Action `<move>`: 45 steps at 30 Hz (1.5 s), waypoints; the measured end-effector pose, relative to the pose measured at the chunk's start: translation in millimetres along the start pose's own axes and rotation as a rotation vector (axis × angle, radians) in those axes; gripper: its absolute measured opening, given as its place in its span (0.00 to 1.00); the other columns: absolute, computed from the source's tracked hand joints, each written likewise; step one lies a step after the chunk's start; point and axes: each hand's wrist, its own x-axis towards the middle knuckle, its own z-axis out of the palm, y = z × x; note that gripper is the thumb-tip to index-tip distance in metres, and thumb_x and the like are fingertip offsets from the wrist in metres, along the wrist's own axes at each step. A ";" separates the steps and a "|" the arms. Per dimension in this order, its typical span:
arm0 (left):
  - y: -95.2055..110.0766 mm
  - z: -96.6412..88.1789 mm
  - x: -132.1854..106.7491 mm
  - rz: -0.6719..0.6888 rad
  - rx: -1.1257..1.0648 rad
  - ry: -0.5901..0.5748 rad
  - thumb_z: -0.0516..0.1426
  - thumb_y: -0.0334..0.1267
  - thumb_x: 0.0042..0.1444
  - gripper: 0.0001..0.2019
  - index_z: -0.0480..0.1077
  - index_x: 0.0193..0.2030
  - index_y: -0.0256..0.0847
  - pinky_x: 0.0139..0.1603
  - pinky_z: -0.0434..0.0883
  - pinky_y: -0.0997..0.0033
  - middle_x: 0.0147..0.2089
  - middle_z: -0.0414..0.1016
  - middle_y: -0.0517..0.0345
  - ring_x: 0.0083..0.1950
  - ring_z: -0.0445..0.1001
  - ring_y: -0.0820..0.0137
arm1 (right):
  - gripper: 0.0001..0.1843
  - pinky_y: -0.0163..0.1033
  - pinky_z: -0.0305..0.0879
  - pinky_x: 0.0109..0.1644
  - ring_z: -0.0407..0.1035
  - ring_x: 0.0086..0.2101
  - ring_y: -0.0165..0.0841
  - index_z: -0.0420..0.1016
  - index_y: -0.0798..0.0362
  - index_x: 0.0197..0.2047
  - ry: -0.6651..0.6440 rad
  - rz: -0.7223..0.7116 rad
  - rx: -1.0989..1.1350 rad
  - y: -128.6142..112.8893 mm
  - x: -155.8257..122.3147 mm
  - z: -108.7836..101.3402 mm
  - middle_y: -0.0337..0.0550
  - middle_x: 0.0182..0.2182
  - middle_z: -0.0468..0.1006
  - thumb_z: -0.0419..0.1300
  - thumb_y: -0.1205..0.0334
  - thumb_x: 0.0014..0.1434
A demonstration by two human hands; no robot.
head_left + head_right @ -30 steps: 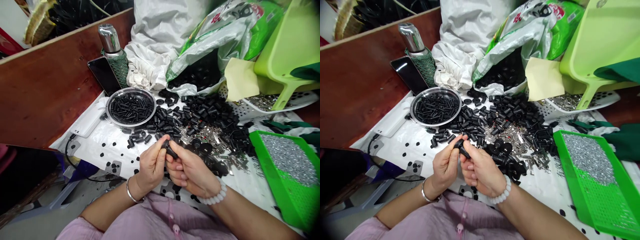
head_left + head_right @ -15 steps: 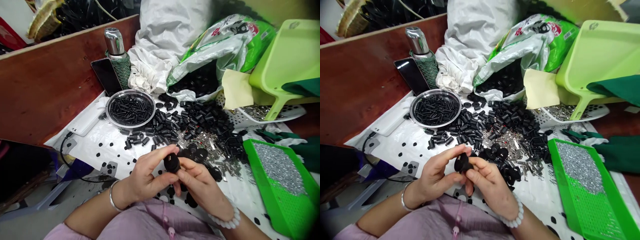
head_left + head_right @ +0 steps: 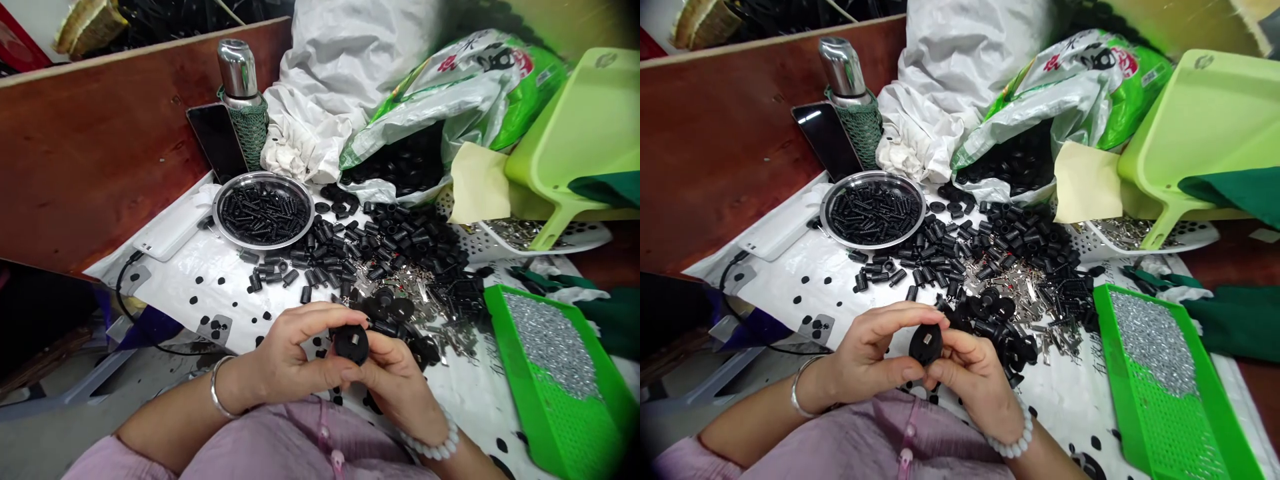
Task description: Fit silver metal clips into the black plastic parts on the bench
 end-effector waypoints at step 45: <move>-3.4 8.5 3.1 0.032 -0.082 0.046 0.64 0.42 0.47 0.27 0.66 0.54 0.35 0.56 0.64 0.60 0.39 0.76 0.47 0.44 0.73 0.63 | 0.13 0.28 0.67 0.32 0.70 0.28 0.26 0.73 0.52 0.38 0.032 0.003 -0.095 -13.6 -3.3 0.5 0.37 0.27 0.75 0.67 0.64 0.48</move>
